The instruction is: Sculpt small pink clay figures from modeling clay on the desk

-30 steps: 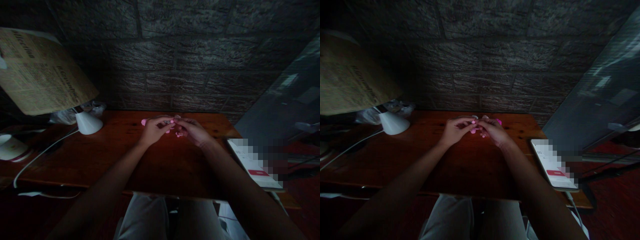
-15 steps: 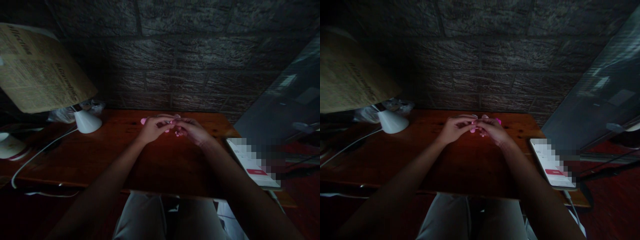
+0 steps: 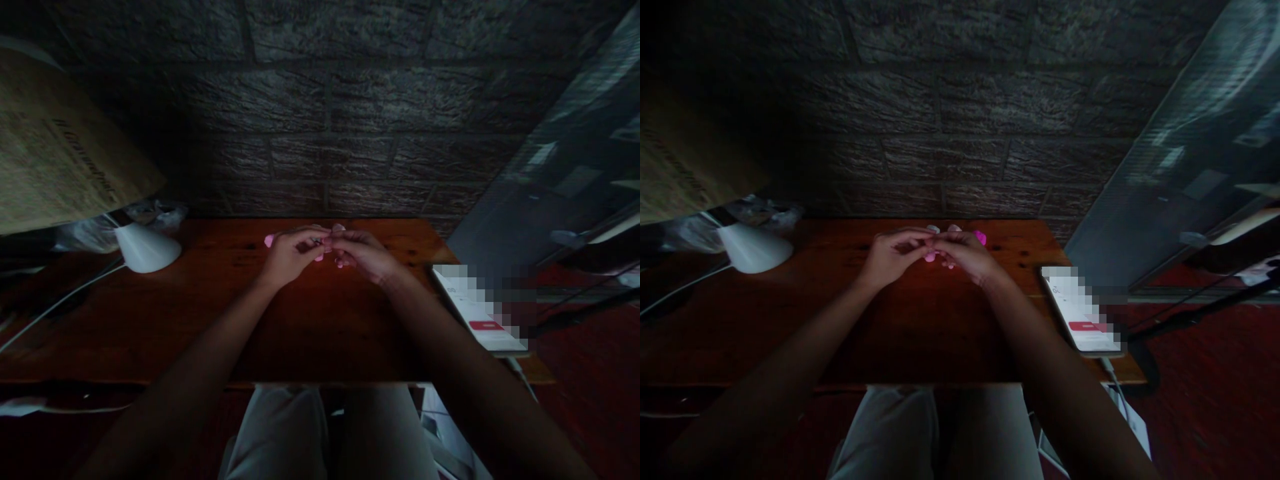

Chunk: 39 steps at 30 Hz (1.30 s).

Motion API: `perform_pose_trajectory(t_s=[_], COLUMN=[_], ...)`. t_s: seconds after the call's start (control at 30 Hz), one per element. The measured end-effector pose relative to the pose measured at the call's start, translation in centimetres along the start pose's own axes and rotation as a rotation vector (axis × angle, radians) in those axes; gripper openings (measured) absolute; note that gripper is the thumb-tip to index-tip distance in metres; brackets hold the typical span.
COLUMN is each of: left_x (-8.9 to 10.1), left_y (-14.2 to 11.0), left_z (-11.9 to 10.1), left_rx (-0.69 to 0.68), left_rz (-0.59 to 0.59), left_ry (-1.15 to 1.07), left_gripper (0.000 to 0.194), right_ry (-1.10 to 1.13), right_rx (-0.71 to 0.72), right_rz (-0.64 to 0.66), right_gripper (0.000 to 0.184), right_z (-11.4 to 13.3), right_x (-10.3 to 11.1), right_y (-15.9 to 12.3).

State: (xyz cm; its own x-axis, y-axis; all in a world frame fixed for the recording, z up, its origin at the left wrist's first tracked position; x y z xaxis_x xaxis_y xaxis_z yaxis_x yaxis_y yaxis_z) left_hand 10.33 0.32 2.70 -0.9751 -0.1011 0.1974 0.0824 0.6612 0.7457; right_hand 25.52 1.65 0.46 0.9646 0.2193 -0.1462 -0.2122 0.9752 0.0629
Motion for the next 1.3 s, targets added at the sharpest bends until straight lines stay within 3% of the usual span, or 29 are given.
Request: perform_pose_trajectory(t_s=[0.17,0.33,0.53,0.8,1.0,1.3], left_x=[0.17,-0.08,0.01,-0.16,0.02,-0.07], left_y=[-0.1,-0.18,-0.22,-0.02,-0.03,-0.1], left_z=[0.51,0.37,0.29,0.22,0.36,0.46], left_rx=[0.026,0.037,0.04,0.059,0.101,0.131], left_rz=[-0.05,-0.033,-0.074,0.017,-0.058,0.037], left_ry=[0.048,0.03,0.066,-0.003,-0.004,-0.009], left_gripper=[0.012,0.019,0.007,0.015,0.01,0.028], right_ry=[0.006,-0.019,-0.004,0.012,0.041,0.083], right_rx=[0.003,-0.002,-0.025,-0.026,-0.052,-0.077], right_rz=[-0.029,-0.026,-0.041,-0.009,0.003,-0.047], right_gripper=[0.027,0.028,0.025,0.028,0.03,0.029], right_z=[-0.22,-0.17,-0.32,0.12,0.41,0.5], right_x=[0.08,0.19,-0.2,-0.01,-0.27,0.28], right_y=[0.16,0.13,0.15,-0.09,-0.26,-0.18])
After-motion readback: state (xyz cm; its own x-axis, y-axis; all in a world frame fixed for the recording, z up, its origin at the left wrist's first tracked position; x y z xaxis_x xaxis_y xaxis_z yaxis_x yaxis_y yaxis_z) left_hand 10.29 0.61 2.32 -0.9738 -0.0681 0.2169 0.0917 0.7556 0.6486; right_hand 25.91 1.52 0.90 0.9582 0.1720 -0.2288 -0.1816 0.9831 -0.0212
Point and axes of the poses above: each hand's wrist, its own y-axis towards the middle knuckle, its own x-axis out of the back of the hand, z = x × y, the point moved 5 cm from there along y, towards the middle knuckle, and after that the axes turned 13 degrees about -z, right-handed, at the moved point
